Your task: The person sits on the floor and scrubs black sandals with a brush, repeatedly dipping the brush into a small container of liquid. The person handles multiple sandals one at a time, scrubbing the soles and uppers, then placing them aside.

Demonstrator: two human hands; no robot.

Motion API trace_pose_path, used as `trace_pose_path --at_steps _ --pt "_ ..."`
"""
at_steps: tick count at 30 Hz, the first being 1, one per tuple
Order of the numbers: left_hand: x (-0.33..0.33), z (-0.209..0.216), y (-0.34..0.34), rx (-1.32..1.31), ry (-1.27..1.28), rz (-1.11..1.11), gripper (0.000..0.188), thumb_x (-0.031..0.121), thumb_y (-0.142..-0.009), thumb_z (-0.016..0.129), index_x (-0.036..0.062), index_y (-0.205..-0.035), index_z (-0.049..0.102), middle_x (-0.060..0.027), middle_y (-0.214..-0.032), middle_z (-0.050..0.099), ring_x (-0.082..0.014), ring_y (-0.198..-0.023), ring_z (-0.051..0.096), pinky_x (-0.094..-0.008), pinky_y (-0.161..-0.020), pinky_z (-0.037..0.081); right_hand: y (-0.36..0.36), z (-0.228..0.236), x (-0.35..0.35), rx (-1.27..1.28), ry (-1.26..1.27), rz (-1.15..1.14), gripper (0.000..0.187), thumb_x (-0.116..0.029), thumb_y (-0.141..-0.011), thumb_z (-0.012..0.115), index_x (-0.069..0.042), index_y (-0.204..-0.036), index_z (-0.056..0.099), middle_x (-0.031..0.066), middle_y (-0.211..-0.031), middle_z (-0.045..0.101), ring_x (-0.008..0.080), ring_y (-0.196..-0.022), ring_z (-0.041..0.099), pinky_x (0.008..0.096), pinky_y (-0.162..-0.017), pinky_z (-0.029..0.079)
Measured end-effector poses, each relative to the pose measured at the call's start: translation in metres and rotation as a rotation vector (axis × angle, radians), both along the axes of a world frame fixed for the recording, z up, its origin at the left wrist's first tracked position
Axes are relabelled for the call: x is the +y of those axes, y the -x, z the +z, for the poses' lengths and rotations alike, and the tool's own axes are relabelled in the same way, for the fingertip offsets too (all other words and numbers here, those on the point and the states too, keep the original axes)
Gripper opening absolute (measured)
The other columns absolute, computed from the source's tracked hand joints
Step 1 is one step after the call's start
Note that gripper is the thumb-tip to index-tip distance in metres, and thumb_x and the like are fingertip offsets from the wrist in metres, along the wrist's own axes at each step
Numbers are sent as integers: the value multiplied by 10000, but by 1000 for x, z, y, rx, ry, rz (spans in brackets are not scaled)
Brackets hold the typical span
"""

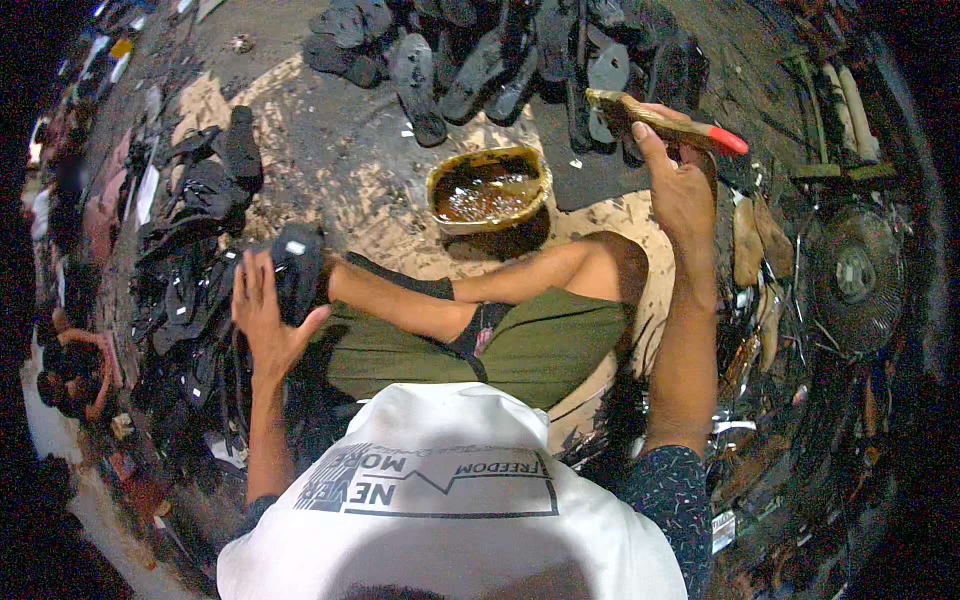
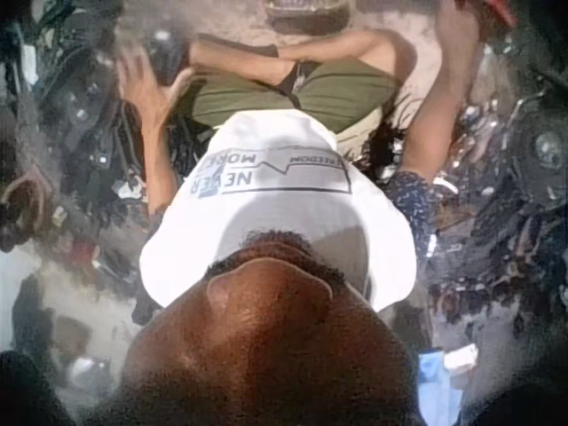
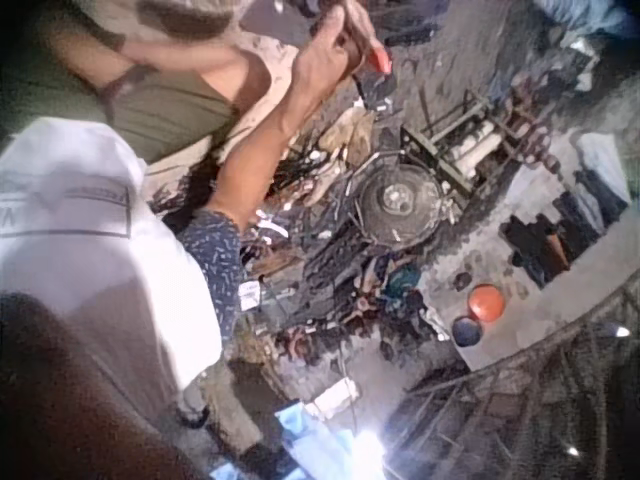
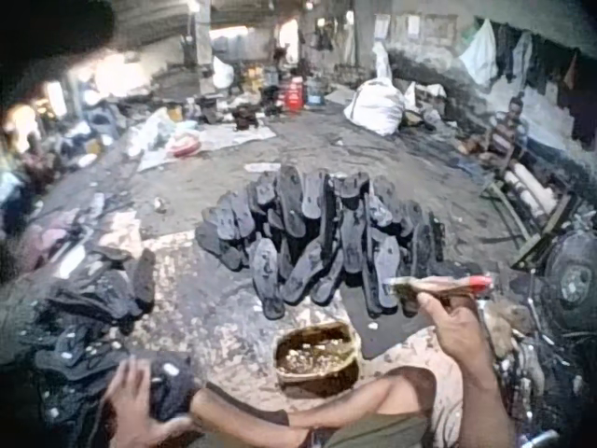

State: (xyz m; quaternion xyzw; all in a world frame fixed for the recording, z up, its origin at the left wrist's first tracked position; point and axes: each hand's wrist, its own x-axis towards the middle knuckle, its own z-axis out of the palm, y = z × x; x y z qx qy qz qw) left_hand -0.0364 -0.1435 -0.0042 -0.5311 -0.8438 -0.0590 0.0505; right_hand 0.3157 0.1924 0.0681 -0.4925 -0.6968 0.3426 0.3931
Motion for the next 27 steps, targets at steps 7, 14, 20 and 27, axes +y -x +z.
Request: trace_pose_path --at_steps 7,14,20,27 --pt "33 6 17 -558 -226 89 807 409 -768 775 -27 -1377 475 -172 -1227 595 -317 -1085 571 -396 -939 452 52 -18 -24 572 214 -80 290 -205 -935 679 1 -1138 665 51 -1086 683 112 -962 615 261 -896 467" --pt "79 11 -59 -2146 -1081 306 429 462 -946 499 66 -1053 624 -76 -941 667 -200 -893 639 -343 -803 529 151 -20 -114 666 334 410 239 -215 -912 707 -43 -1065 644 46 -1035 663 113 -925 603 257 -834 489" --pt "84 24 -104 -2177 -1124 225 525 531 -951 435 64 -1104 619 -89 -1051 659 -225 -966 624 -364 -887 503 181 -30 -106 328 -320 484 254 -139 -880 711 -3 -1078 626 118 -1054 666 268 -1005 642 345 -920 490" --pt "93 36 -90 -2165 -1071 -39 413 464 -957 458 97 -1075 604 -39 -1072 648 -205 -978 615 -378 -914 492 167 -28 -125 451 -143 587 219 -103 -885 675 -68 -1100 661 114 -1002 677 288 -961 655 358 -852 509"
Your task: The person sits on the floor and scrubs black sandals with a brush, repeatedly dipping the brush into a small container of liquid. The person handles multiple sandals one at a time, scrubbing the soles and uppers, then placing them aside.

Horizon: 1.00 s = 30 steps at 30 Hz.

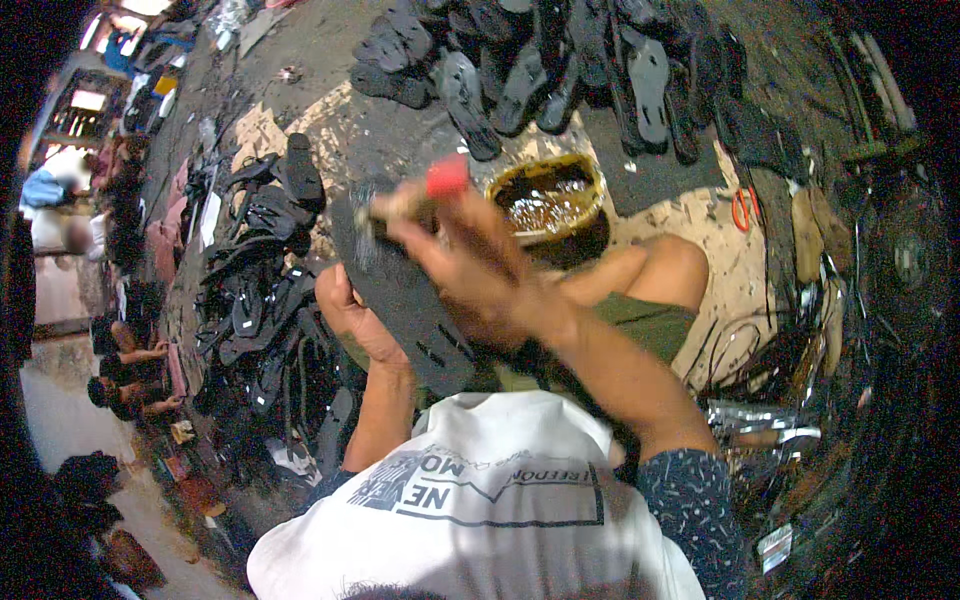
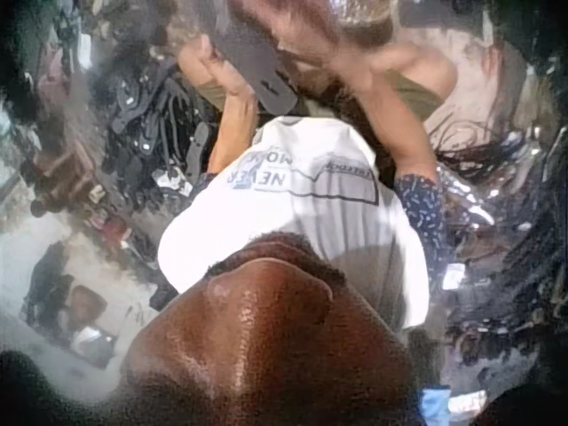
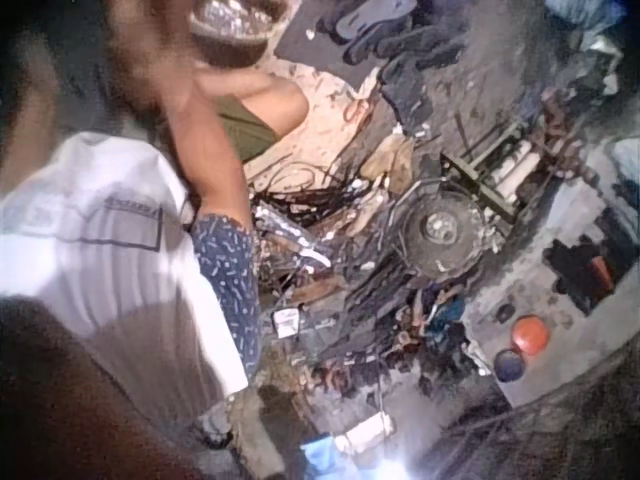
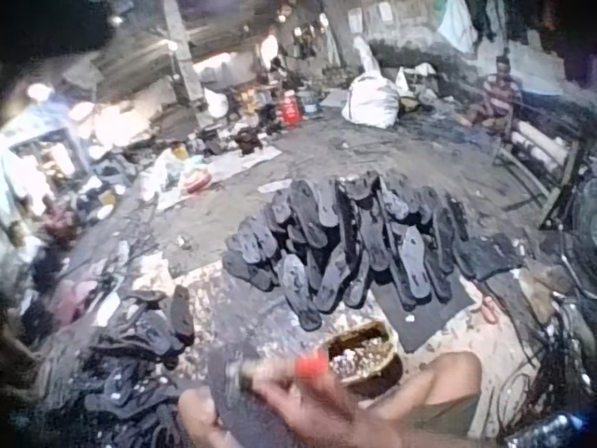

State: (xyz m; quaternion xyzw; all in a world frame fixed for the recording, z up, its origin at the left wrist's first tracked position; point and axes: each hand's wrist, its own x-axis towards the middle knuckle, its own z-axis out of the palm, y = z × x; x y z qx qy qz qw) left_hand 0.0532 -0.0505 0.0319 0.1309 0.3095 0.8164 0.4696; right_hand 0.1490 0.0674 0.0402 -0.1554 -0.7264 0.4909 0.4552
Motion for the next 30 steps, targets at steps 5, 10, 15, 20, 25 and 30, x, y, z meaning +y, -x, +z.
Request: trace_pose_path --at_steps 5,10,15,20,25,30 --pt "7 2 -13 -151 107 101 361 465 -939 506 121 -1003 593 -11 -1003 626 -195 -955 588 -391 -913 493 2 -3 1 -72 56 -65 214 -138 -893 672 -40 -1080 638 140 -1037 654 320 -921 647 384 -828 507" --pt "0 -32 -3 -173 2 -54 528 517 -943 456 107 -1247 591 -74 -1212 636 -254 -1065 609 -413 -918 510 -6 -2 20 -141 214 -36 246 -183 -900 672 -30 -1092 656 141 -1056 669 289 -964 653 356 -878 500" --pt "-4 -56 -4 -219 171 32 542 522 -950 450 79 -1222 605 -104 -1183 649 -278 -1034 629 -435 -898 528 -25 -38 44 -353 72 -155 286 -242 -881 704 -38 -1080 689 185 -1009 690 344 -940 666 398 -841 517" --pt "-29 -65 -5 -398 211 -190 714 634 -930 433 29 -1293 541 -158 -1190 630 -290 -991 637 -420 -816 555 -66 -124 111 -803 -140 -192 284 -274 -848 721 -78 -1051 695 196 -899 694 394 -858 661 445 -739 525" --pt "-66 -70 -29 -330 367 -199 768 657 -910 492 15 -1332 504 -176 -1179 636 -265 -924 652 -387 -782 567 -53 -140 122 -1120 -394 -86 318 -188 -795 740 -190 -1110 704 187 -861 691 369 -762 659 447 -720 524" --pt "-61 -79 -7 -39 437 -135 683 606 -926 537 21 -1277 504 -116 -1115 611 -171 -885 632 -303 -822 525 -107 -93 122 -504 -3 -280 284 -180 -885 682 -99 -1157 691 52 -1032 711 201 -1008 647 338 -939 471"
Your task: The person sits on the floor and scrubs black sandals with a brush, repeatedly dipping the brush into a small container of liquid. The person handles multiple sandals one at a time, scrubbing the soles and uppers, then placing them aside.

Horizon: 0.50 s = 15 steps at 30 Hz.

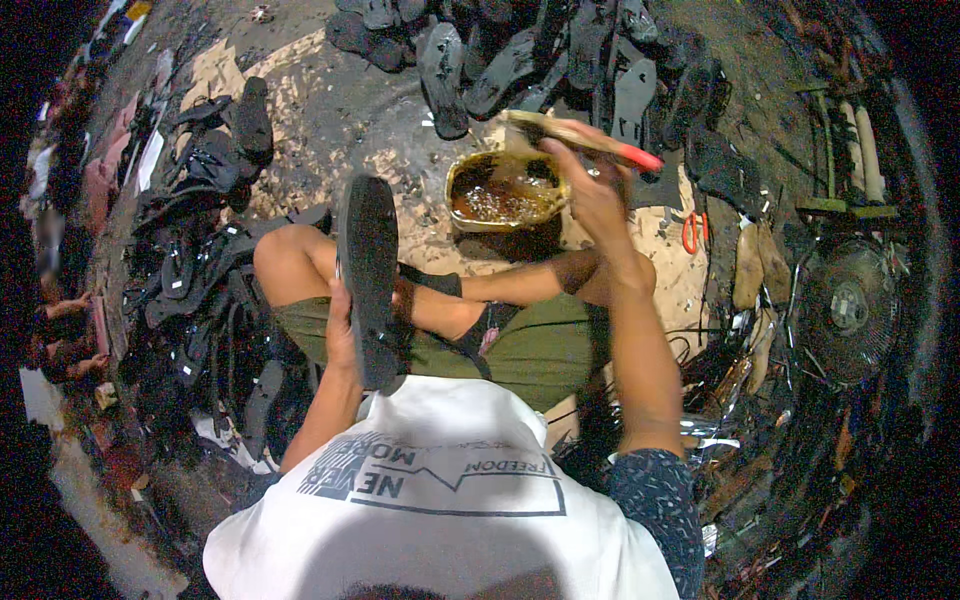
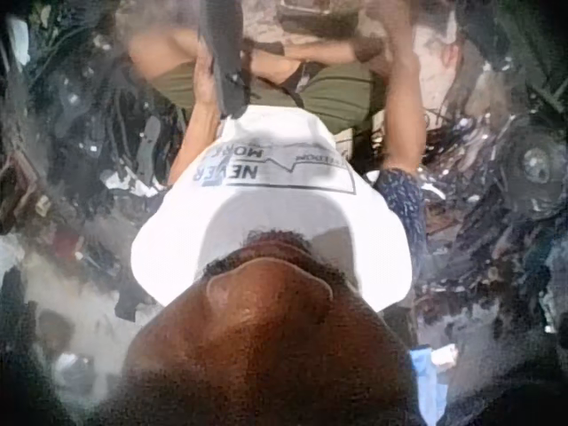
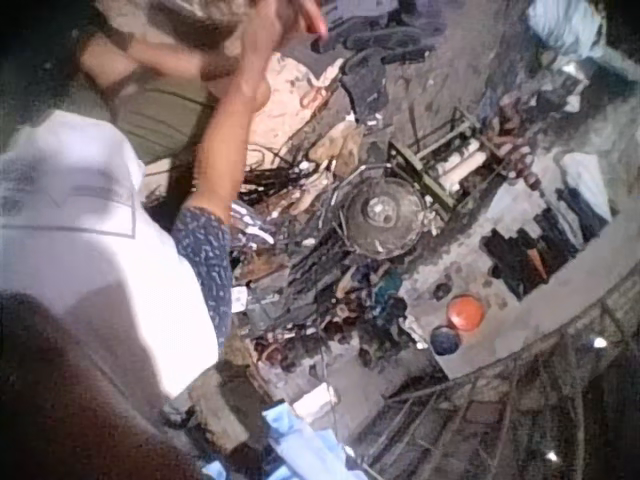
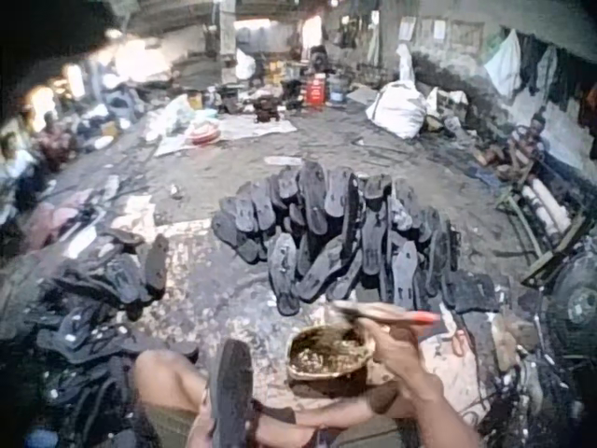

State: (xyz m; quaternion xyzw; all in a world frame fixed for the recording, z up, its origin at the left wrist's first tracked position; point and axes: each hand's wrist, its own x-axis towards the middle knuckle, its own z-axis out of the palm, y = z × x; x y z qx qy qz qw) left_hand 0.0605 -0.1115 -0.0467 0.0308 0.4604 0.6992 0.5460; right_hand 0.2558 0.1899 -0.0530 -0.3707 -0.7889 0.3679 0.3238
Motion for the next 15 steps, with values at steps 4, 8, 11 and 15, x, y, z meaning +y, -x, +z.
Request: trace_pose_path --at_steps 4,8,11,15 --pt "44 9 14 6 -59 5 652 540 -947 562 27 -1340 474 -83 -1156 597 -157 -954 617 -286 -867 500 -87 -16 19 -380 113 -11 271 -214 -913 650 -66 -1136 690 62 -1005 715 219 -988 656 355 -982 446" --pt "86 13 23 283 -99 116 667 440 -1010 504 27 -1500 318 -23 -1349 517 -112 -1189 504 -268 -1018 396 -39 88 -11 -185 266 -412 208 -234 -931 665 -39 -1000 690 69 -969 709 125 -896 658 305 -777 526" --pt "120 21 21 118 -186 107 577 476 -1015 465 33 -1386 459 -61 -1243 590 -160 -1089 584 -306 -955 469 25 128 -91 320 501 -222 257 -215 -937 649 5 -1069 656 96 -1018 687 143 -1014 627 297 -866 493" --pt "146 53 2 -89 -297 76 565 576 -989 428 70 -1186 585 -58 -1006 677 -159 -864 657 -332 -783 556 62 65 -121 288 213 -21 283 -191 -954 609 -14 -1174 629 124 -1124 657 223 -1030 622 323 -919 478"
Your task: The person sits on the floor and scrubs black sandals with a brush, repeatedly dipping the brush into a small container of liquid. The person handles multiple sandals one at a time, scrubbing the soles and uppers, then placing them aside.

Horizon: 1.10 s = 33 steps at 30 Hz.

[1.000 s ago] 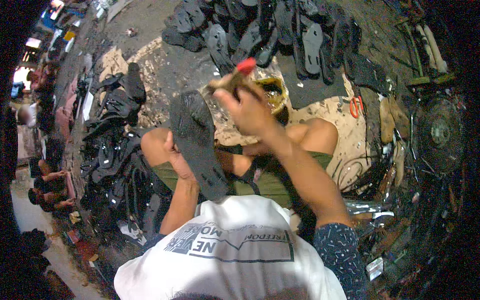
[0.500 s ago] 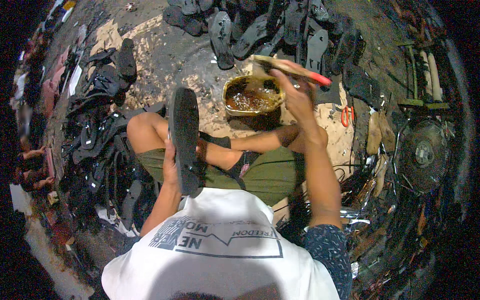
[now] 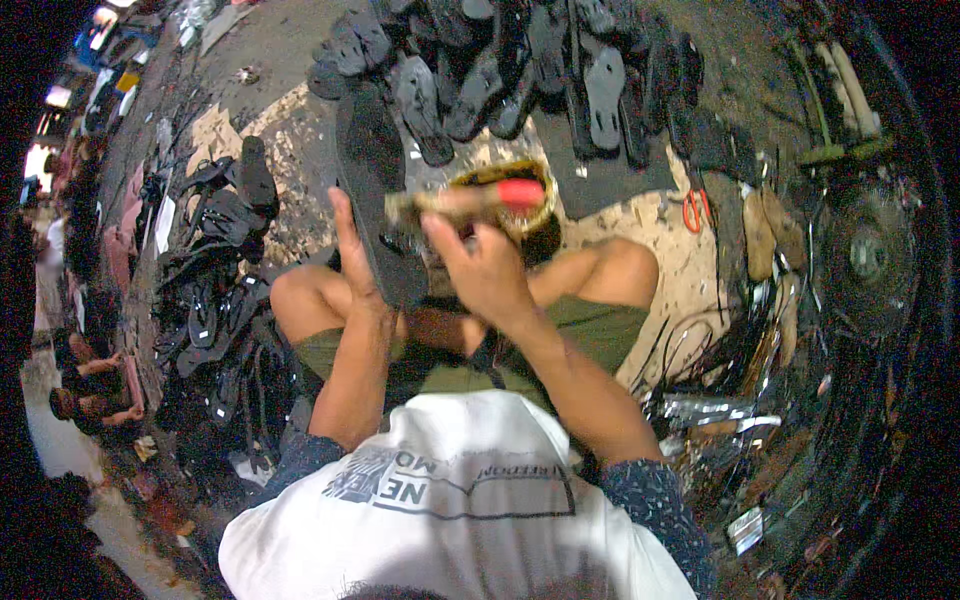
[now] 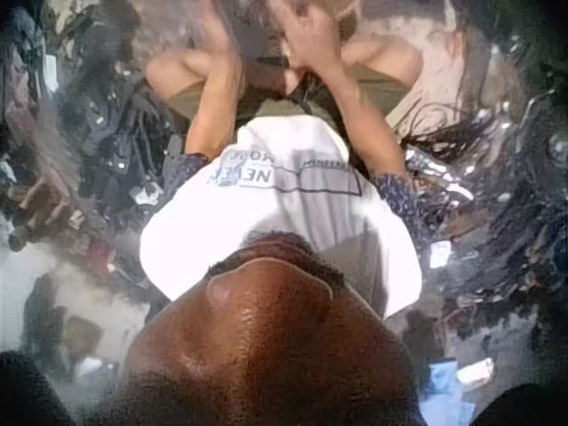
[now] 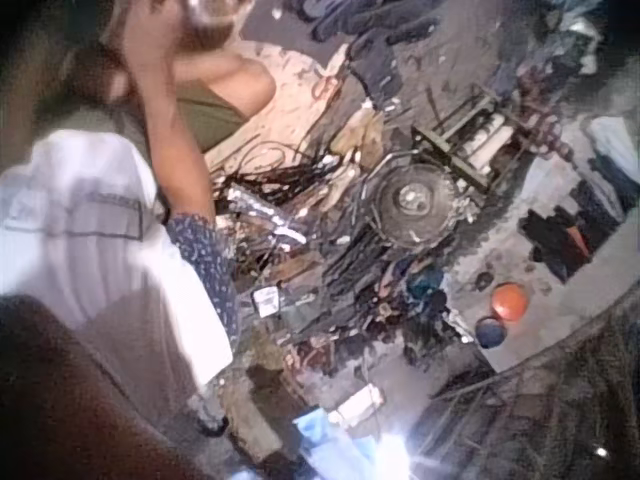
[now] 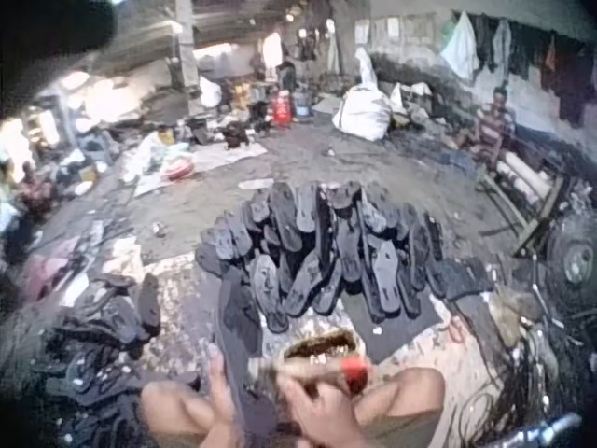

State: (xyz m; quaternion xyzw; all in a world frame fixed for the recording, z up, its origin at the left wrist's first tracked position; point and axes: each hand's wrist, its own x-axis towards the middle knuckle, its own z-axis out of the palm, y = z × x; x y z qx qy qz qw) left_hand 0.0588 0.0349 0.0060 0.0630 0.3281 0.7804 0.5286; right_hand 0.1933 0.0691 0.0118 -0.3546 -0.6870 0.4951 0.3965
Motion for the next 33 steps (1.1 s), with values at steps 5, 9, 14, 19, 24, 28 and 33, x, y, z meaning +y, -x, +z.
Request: trace_pose_path --at_steps 5,9,14,19,24,28,33 --pt "-6 -18 43 -58 -316 -257 620 623 -962 438 64 -1193 575 -79 -1002 663 -194 -863 665 -354 -751 573 6 4 0 -86 -511 160 281 -164 -920 668 -33 -1165 628 120 -1116 658 216 -1055 630 341 -899 488" --pt "7 -17 31 -23 1 -101 618 628 -950 459 59 -1145 602 -92 -914 671 -208 -757 668 -348 -699 581 -2 -8 3 132 -296 262 280 -123 -877 682 -62 -1149 651 117 -1136 648 282 -1081 608 411 -941 476" --pt "-1 1 -3 -168 -63 -74 554 537 -990 450 51 -1217 587 -123 -1106 653 -224 -951 649 -356 -890 532 28 14 65 234 -516 220 240 -122 -821 718 -76 -1055 690 88 -1031 679 264 -966 641 351 -839 511" --pt "1 -23 34 -134 -95 -301 516 511 -975 492 73 -1230 586 -123 -1134 652 -274 -987 650 -430 -866 552 2 -4 17 292 -343 421 256 -120 -806 725 -107 -1060 699 90 -1010 673 260 -949 636 360 -837 502" --pt "-5 -2 -5 -126 -48 -247 683 609 -940 490 15 -1272 542 -157 -1168 625 -290 -1020 647 -394 -878 567 -10 -15 67 -6 -623 396 614 -240 -756 744 -120 -1307 501 134 -1304 444 322 -1205 421 416 -1026 315" --pt "32 -25 -8 -252 -34 -517 711 634 -941 450 27 -1300 535 -212 -1207 609 -361 -1083 619 -498 -977 504 -53 -10 -11 0 -5 504 379 -352 -880 701 -93 -1153 665 64 -1097 687 212 -1053 624 371 -925 469" --pt "84 -86 -91 -179 175 -696 712 637 -915 507 47 -1311 538 -192 -1228 619 -346 -1092 619 -470 -1018 482 -132 61 13 391 94 -104 259 -130 -915 684 -45 -1150 616 27 -1024 648 99 -848 594 272 -753 495"
